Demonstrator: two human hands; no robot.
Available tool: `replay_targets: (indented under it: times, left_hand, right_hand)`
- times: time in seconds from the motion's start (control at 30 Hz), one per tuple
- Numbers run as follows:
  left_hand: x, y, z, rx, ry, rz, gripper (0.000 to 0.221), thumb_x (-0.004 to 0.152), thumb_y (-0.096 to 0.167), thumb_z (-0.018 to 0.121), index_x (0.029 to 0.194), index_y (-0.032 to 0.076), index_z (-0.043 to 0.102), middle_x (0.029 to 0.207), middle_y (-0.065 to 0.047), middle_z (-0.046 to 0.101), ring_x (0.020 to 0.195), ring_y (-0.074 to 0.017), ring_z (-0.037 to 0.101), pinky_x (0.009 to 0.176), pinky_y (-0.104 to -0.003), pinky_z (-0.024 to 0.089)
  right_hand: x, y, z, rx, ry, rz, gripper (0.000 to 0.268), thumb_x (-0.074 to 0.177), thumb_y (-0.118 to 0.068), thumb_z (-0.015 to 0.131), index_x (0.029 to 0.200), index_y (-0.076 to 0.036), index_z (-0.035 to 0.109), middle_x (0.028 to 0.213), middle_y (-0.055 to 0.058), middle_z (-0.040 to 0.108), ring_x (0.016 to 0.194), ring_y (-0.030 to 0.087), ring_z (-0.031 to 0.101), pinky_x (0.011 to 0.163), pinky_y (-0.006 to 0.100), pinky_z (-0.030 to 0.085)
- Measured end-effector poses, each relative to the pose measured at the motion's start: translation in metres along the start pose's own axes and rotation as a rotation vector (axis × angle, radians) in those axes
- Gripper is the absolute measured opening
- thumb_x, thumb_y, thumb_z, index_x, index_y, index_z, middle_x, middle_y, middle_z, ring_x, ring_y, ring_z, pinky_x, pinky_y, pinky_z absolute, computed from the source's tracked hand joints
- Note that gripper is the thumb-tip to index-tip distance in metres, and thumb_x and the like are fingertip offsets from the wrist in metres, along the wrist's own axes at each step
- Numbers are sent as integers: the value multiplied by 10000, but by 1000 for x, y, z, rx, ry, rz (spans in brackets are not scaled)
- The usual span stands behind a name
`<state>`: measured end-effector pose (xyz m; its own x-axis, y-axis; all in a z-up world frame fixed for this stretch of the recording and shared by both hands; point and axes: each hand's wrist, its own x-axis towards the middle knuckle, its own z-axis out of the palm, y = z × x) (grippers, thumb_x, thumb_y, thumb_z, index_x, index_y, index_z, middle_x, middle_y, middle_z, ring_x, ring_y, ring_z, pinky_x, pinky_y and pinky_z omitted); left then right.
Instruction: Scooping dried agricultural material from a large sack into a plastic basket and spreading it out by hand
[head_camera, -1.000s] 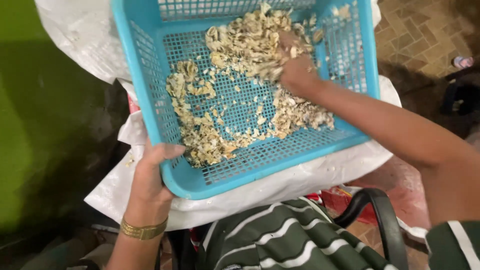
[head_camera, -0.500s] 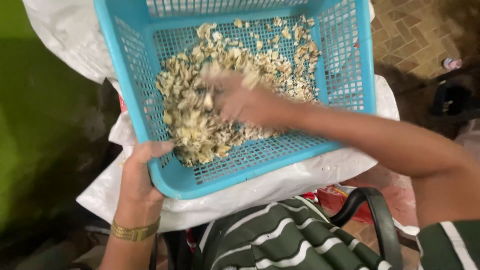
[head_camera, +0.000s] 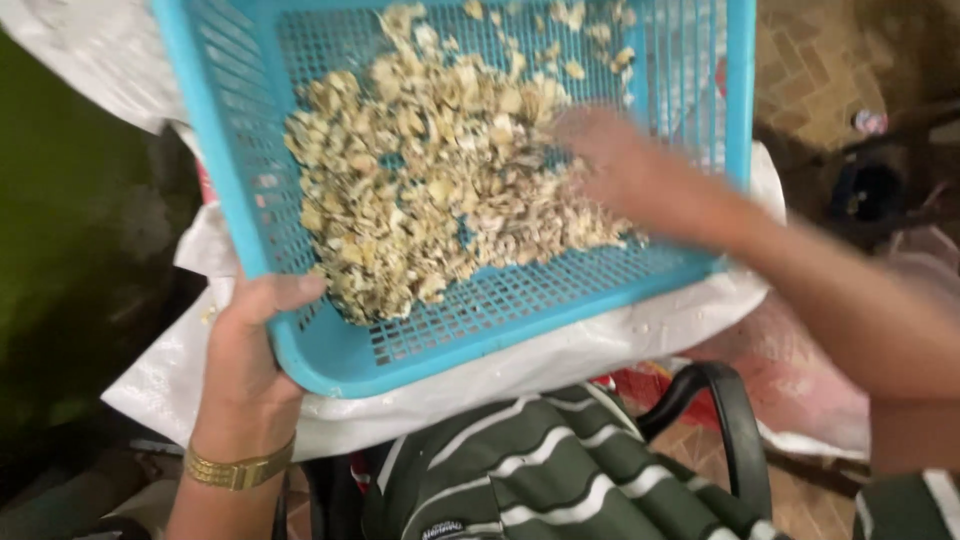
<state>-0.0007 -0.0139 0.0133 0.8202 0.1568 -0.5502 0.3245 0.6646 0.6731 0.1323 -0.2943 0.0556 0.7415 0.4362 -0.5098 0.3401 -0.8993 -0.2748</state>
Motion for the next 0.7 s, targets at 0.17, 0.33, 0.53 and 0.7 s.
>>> replay_targets:
  times: [0.17,0.33,0.53,0.7]
  left_hand:
    - [3,1,1,-54,-67,27,915,589,45,553,1495,99,438,1394,-122,596,1220,-337,607,1025,-509,532]
    - [5,-9,-5,-28,-75,67,951,612,51,630,1524,256,454,1493,-69,536,1304,-303,527,1134,-608,364]
    - [5,-4,0,-38,-31,50,923,620,59,617,1512,253,477,1483,-74,543,1286,-312,527,1121,-632,361]
    - [6,-6,-7,-38,-32,48,938,607,55,623,1517,218,463,1493,-106,534,1288,-318,530,1117,-640,356]
  right_hand:
    - [22,55,0,-282,-72,284,513,1097,-514,409,1285,-58,552,1277,229,629,1120,350,644,954,488,593]
    - [9,58,47,-247,-154,200,746,957,-738,465,1250,-63,587,1159,294,710,1087,472,704,947,588,519]
    - [9,50,56,45,-220,-179,612,923,-408,669,1416,-85,505,1346,270,604,1273,507,552,1067,596,437]
    - [38,78,73,218,-228,-230,469,972,-160,598,1437,-139,543,1151,233,664,992,385,617,821,458,507]
